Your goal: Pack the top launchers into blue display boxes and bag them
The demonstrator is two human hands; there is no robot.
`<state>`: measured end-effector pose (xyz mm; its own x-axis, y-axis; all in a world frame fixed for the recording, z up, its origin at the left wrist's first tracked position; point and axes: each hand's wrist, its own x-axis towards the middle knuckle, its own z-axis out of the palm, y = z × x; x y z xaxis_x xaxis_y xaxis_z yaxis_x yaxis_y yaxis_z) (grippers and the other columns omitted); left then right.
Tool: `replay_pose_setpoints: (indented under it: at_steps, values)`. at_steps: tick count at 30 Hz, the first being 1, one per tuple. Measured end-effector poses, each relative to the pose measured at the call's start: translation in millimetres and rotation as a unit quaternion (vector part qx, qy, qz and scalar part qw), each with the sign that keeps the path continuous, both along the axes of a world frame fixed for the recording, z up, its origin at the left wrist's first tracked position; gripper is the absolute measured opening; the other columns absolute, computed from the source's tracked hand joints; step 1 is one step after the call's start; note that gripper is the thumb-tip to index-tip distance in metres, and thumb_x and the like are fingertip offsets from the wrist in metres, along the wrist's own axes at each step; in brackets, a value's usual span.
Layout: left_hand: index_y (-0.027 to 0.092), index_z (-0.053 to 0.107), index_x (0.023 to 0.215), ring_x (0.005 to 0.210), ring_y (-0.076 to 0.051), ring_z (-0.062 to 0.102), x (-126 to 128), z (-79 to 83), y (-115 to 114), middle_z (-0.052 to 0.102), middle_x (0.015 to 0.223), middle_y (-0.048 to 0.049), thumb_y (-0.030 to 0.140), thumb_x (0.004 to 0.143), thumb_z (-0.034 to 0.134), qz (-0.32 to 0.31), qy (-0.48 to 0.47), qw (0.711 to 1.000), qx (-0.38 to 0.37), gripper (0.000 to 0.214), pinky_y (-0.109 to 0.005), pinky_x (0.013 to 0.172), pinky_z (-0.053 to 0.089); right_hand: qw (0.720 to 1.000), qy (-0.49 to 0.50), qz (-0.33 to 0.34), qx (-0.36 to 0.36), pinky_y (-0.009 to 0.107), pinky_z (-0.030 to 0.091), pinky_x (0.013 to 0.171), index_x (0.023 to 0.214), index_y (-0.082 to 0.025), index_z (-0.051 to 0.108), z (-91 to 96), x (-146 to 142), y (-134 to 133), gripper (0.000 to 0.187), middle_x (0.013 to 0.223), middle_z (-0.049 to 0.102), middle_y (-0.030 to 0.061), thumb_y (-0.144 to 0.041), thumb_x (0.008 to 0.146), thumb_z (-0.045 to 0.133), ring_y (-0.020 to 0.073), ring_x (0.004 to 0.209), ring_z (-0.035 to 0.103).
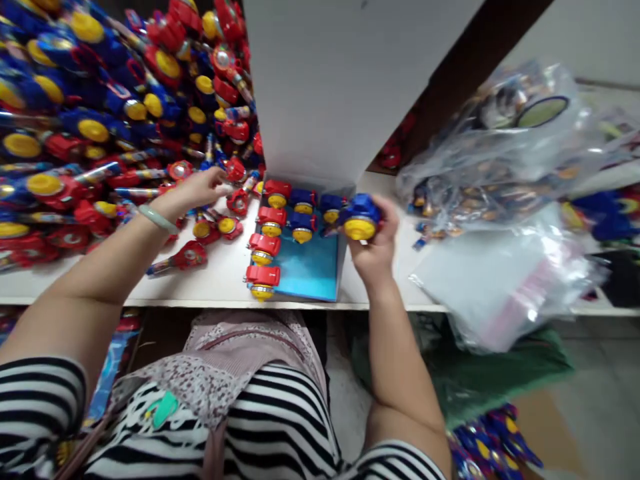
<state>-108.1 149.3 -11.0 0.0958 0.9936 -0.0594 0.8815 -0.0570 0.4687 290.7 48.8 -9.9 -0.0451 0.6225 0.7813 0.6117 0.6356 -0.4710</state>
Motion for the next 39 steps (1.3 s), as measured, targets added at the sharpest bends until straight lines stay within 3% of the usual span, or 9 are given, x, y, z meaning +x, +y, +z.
replay_pose_setpoints:
  at_steps: [3, 6, 14, 20, 23, 27, 29, 34, 39]
  values:
    - [0.015, 0.053, 0.136, 0.114, -0.033, 0.063, 15, -35.5, 2, 0.066, 0.127, -0.0161, 0.041, 0.082, 0.067, 0.002, 0.042, 0.999, -0.029, 0.061, -0.038, 0.096, 0.049, 0.996, -0.005, 0.007, -0.084, 0.045, 0.059, 0.097, 0.135, -0.026, 0.043, -41.6, 10, 1, 0.06, 0.125, 0.058, 0.0106, -0.053, 0.085, 0.066, 0.0262, 0.11, 0.066]
    - [0.017, 0.057, 0.132, 0.106, -0.028, 0.065, 20, -43.5, -1, 0.067, 0.124, -0.013, 0.038, 0.085, 0.061, 0.019, 0.006, 0.999, -0.042, 0.052, -0.033, 0.09, 0.051, 0.991, -0.009, 0.031, -0.13, 0.041, 0.06, 0.094, 0.134, -0.025, 0.043, -57.8, 10, 2, 0.059, 0.13, 0.06, 0.0122, -0.047, 0.085, 0.066, 0.026, 0.112, 0.067]
    - [0.018, 0.068, 0.112, 0.094, -0.024, 0.062, -5, -38.5, -8, 0.073, 0.105, -0.0071, 0.04, 0.08, 0.063, 0.067, -0.106, 0.992, -0.001, 0.039, -0.032, 0.082, 0.05, 0.976, -0.057, 0.112, -0.18, 0.037, 0.06, 0.095, 0.137, -0.026, 0.045, -36.9, 19, 6, 0.054, 0.135, 0.061, 0.0104, -0.037, 0.087, 0.062, 0.0234, 0.117, 0.067]
    - [0.026, 0.071, 0.093, 0.083, -0.017, 0.058, -15, -35.1, -23, 0.07, 0.084, 0.005, 0.048, 0.069, 0.075, 0.134, -0.358, 0.924, 0.013, 0.033, -0.037, 0.083, 0.048, 0.957, -0.12, 0.115, -0.236, 0.041, 0.058, 0.097, 0.139, -0.026, 0.049, -39.8, 16, 5, 0.054, 0.133, 0.064, 0.0105, -0.028, 0.086, 0.058, 0.0249, 0.117, 0.065]
    - [0.031, 0.069, 0.088, 0.086, -0.017, 0.057, -21, -21.5, -34, 0.07, 0.081, 0.0083, 0.049, 0.066, 0.08, 0.151, -0.455, 0.878, -0.001, 0.03, -0.038, 0.085, 0.049, 0.945, -0.21, 0.109, -0.226, 0.046, 0.054, 0.1, 0.139, -0.027, 0.053, -40.0, 12, 3, 0.056, 0.128, 0.065, 0.0105, -0.019, 0.084, 0.056, 0.0268, 0.118, 0.064]
    - [0.029, 0.065, 0.077, 0.077, -0.012, 0.053, -18, 7.1, -52, 0.066, 0.075, 0.0082, 0.049, 0.067, 0.08, 0.101, -0.522, 0.845, -0.05, 0.027, -0.032, 0.078, 0.05, 0.944, -0.262, -0.05, -0.195, 0.062, 0.039, 0.11, 0.142, -0.026, 0.055, -34.8, 21, 1, 0.06, 0.14, 0.054, 0.0159, -0.026, 0.083, 0.066, 0.038, 0.133, 0.05]
    - [0.025, 0.064, 0.075, 0.069, -0.01, 0.051, -7, 23.8, -63, 0.064, 0.072, 0.005, 0.047, 0.073, 0.075, 0.063, -0.547, 0.832, -0.067, 0.024, -0.031, 0.073, 0.05, 0.941, -0.271, -0.064, -0.191, 0.069, 0.036, 0.11, 0.145, -0.026, 0.053, -22.8, 23, 0, 0.068, 0.148, 0.046, 0.0181, -0.038, 0.081, 0.073, 0.044, 0.138, 0.043]
    - [0.019, 0.066, 0.094, 0.077, -0.015, 0.065, 56, 72.3, -98, 0.067, 0.084, -0.0029, 0.043, 0.086, 0.063, -0.031, -0.523, 0.849, -0.074, 0.026, -0.031, 0.067, 0.053, 0.966, -0.246, 0.039, -0.071, 0.066, 0.037, 0.114, 0.15, -0.034, 0.043, 44.0, -34, -13, 0.078, 0.158, 0.038, 0.011, -0.049, 0.081, 0.076, 0.0434, 0.145, 0.036]
    - [0.021, 0.065, 0.115, 0.082, -0.017, 0.07, 77, 99.3, -108, 0.069, 0.095, -0.0055, 0.051, 0.094, 0.051, -0.178, -0.472, 0.858, -0.099, 0.039, -0.032, 0.071, 0.056, 0.968, -0.206, 0.139, 0.037, 0.048, 0.057, 0.097, 0.148, -0.041, 0.036, 78.7, -90, -31, 0.052, 0.133, 0.057, 0.0069, -0.032, 0.099, 0.049, 0.0272, 0.12, 0.061]
